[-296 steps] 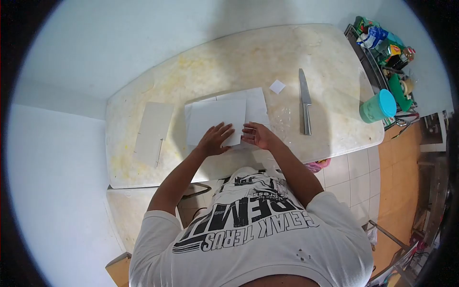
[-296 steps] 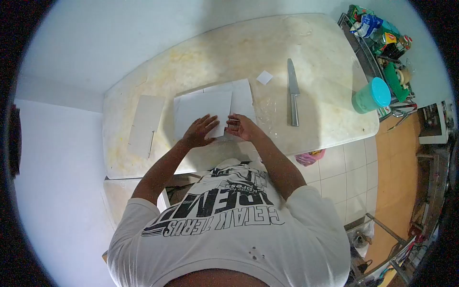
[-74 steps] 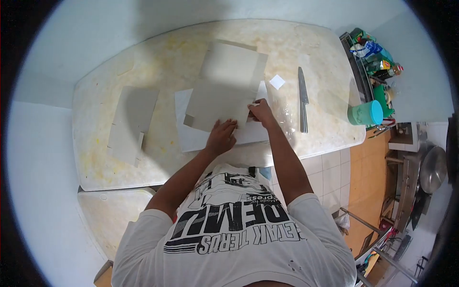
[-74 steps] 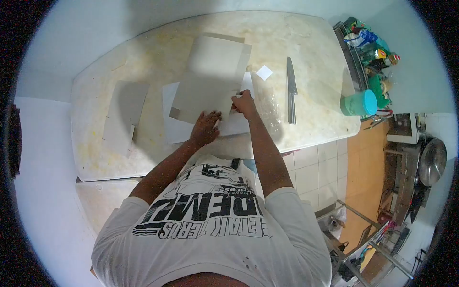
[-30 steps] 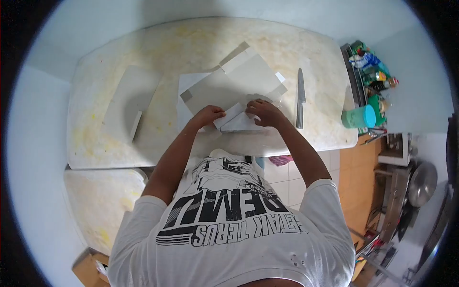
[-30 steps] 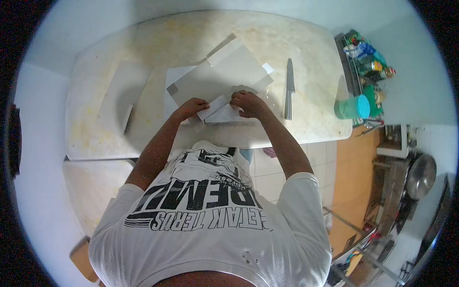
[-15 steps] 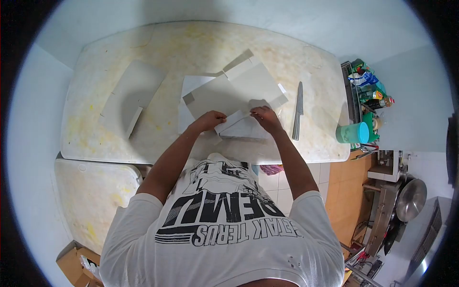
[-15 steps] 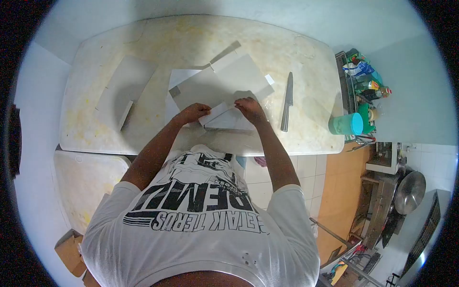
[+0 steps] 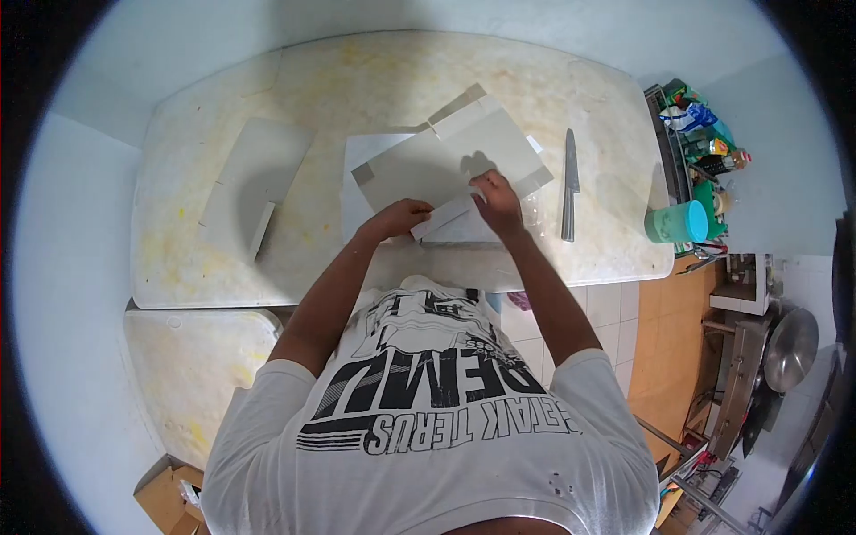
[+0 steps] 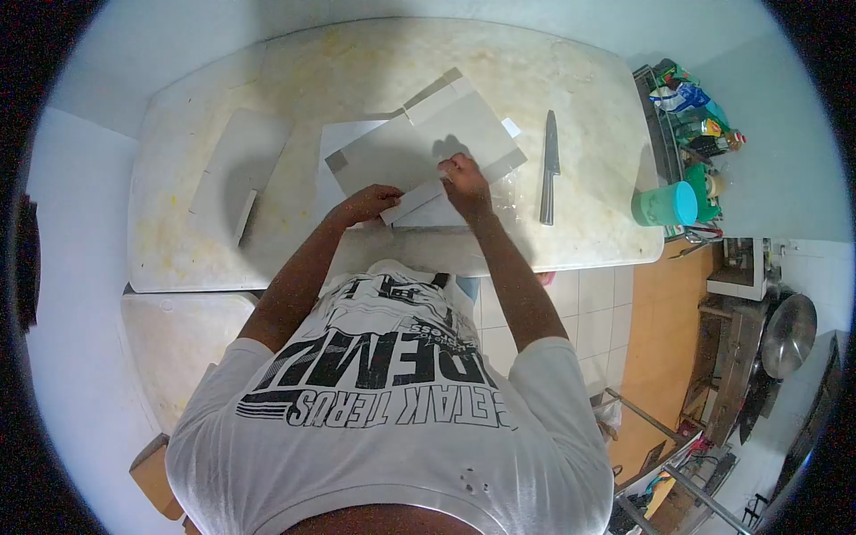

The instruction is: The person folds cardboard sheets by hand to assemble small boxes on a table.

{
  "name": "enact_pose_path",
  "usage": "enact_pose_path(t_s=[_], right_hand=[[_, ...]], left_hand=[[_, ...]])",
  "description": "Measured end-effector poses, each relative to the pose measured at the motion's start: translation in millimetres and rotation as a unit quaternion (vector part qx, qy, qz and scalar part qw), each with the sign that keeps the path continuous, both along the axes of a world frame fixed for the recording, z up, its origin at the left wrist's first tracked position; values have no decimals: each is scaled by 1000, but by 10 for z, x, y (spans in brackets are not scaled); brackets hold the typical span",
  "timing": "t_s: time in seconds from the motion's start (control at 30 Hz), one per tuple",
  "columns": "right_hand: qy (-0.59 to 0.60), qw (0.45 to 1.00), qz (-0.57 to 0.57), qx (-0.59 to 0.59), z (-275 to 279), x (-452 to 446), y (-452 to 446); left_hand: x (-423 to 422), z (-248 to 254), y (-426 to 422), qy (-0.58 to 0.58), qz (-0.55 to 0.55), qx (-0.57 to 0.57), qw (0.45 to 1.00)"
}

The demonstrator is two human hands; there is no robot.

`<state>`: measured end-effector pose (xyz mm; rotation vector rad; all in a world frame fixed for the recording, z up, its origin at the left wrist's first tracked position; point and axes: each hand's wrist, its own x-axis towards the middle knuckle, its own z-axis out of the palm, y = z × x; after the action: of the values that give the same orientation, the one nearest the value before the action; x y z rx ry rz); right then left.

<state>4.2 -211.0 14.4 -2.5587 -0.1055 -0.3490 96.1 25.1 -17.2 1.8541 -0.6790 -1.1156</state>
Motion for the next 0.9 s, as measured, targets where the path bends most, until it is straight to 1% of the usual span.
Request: enact_pose_path(t_s=[0.07, 0.13, 0.23, 0.33, 0.4, 0.43, 0.5, 0.53, 0.6, 0.63, 0.73, 0.8, 0.83, 0.9], right_hand=[[22, 999, 15, 19, 52, -193, 327], [44, 986, 158, -6, 118, -419, 661], [-5, 974, 223, -45, 26, -540, 967], [65, 972, 213, -70, -273, -485, 1056], [-11, 986, 164, 7, -363, -441, 1069], [-51, 988, 137, 45, -371, -413, 1060], [-11, 991, 75, 113, -309, -447, 1033], [10, 988, 43, 147, -264, -481, 1028], [34, 982, 16, 184, -270, -565, 1024], [46, 978, 2, 202, -278, -604, 1013], [109, 955, -85, 262, -271, -677, 995], [86, 957, -82, 265, -279, -666, 954], [74, 957, -83, 267, -284, -652, 932], [111, 944, -87, 299, -284, -598, 892]], left_hand=[[-17, 39, 10, 39, 22, -3, 999], [-25, 72, 14, 60, 33, 4, 998], [-22, 87, -30, 56, 35, 14, 998], [-37, 90, -10, 38, 45, 15, 998], [-21, 77, -20, 17, 39, 29, 999], [17, 38, -18, -57, -1, 31, 998], [73, 5, -27, -203, -84, 31, 975], [100, 4, -48, -209, -83, 41, 973], [101, 41, -106, -219, -83, 59, 970], [100, 90, -141, -218, -96, 71, 969], [138, 203, -227, -226, -135, 93, 960], [145, 240, -265, -243, -171, 89, 951], [136, 274, -282, -231, -171, 89, 954], [112, 351, -290, -209, -170, 89, 959]])
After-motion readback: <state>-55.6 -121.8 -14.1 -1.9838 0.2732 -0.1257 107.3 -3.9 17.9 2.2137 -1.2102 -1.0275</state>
